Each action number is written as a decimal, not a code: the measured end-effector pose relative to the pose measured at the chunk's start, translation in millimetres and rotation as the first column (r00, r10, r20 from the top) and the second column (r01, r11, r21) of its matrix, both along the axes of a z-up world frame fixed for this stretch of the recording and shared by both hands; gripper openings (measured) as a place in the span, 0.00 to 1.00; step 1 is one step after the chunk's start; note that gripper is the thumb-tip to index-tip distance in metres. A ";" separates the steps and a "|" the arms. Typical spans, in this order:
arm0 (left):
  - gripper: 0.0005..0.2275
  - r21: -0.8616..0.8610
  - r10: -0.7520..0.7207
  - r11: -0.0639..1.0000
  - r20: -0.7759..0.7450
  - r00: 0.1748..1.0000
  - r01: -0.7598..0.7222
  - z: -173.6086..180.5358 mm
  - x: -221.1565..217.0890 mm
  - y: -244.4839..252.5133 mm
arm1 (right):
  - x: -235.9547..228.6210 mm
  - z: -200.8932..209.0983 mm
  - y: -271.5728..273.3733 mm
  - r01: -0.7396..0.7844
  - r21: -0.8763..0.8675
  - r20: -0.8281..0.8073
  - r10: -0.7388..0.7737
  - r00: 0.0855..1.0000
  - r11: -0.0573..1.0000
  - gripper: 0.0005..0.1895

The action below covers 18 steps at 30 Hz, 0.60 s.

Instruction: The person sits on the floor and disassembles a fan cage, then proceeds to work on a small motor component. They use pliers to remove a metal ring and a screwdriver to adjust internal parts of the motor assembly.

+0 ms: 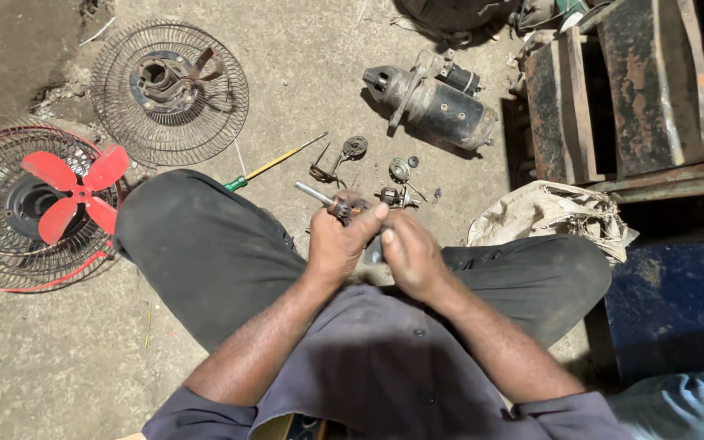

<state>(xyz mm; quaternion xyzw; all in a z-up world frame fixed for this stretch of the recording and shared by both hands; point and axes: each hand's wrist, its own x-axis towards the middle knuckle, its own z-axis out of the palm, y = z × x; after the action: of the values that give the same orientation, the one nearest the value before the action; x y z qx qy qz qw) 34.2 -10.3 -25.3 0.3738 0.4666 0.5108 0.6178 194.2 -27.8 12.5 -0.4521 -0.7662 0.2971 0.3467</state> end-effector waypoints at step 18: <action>0.21 0.079 -0.206 0.978 0.179 0.962 0.195 -7.4 -7.6 6.8 | 2.4 -29.9 -11.8 -0.243 -0.600 -0.530 -0.152 0.834 0.762 0.15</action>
<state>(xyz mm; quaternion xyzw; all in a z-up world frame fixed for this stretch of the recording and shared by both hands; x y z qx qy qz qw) 26.6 -3.5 -32.7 0.3883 0.3510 0.4923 0.6955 196.6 -39.6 -17.4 -0.4185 -0.4948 0.6676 0.3666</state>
